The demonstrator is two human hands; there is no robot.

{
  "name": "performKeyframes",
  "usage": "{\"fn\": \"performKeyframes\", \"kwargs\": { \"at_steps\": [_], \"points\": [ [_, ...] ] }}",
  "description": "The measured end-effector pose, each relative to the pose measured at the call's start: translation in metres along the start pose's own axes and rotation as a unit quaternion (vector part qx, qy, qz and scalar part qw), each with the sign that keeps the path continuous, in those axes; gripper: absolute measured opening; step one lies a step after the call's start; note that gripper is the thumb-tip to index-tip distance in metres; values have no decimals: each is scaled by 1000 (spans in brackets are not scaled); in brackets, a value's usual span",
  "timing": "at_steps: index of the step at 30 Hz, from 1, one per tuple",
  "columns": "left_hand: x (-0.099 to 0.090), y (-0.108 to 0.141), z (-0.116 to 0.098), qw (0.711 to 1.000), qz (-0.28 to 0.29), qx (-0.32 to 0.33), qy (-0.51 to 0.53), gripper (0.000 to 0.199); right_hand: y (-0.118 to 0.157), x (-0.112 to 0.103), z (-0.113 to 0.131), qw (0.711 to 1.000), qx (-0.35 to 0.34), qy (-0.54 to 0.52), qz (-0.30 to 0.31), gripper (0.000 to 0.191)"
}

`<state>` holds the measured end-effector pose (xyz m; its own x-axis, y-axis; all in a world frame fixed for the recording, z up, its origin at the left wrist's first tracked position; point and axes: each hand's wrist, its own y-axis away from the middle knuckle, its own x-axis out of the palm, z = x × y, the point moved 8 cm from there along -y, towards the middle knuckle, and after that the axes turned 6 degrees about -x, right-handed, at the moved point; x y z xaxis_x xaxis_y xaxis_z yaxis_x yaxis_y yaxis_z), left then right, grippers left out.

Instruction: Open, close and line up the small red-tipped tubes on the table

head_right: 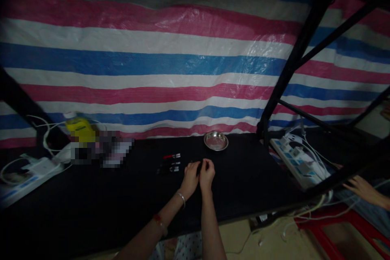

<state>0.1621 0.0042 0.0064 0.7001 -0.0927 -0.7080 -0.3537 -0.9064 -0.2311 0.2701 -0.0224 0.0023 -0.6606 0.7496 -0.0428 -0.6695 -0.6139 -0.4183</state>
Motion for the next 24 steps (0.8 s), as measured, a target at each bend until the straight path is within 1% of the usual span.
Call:
{"fn": "performKeyframes", "kwargs": {
  "at_steps": [3, 5, 8, 10, 11, 16, 19, 22, 24],
  "points": [
    [-2, 2, -7, 1000, 2, 4, -3, 33, 1, -3, -1, 1000, 13, 3, -14, 28],
    [-5, 4, -10, 1000, 5, 6, -3, 30, 1, -5, -2, 999, 18, -3, -30, 33],
    [-8, 5, -14, 1000, 6, 19, 2, 29, 0, -7, -4, 998, 28, -14, -54, 28],
    [-10, 6, -14, 999, 5, 28, 16, 29, -1, -7, -5, 998, 36, -21, -54, 22],
    [-11, 6, -13, 999, 3, 29, 28, 29, -1, -7, -6, 998, 40, -24, -52, 22],
    [-14, 5, -4, 994, -21, 4, 106, 28, 1, -5, -7, 996, 61, -30, -57, 39],
    [-14, 3, 0, 990, -29, -9, 135, 25, 1, -7, -8, 994, 69, -30, -86, 40],
    [-16, 3, 0, 992, -39, -10, 123, 25, 1, -7, -9, 991, 72, -31, -106, 33],
    [-14, 4, -2, 995, -29, -5, 98, 25, 1, -8, -9, 990, 76, -34, -113, 30]
  ]
}}
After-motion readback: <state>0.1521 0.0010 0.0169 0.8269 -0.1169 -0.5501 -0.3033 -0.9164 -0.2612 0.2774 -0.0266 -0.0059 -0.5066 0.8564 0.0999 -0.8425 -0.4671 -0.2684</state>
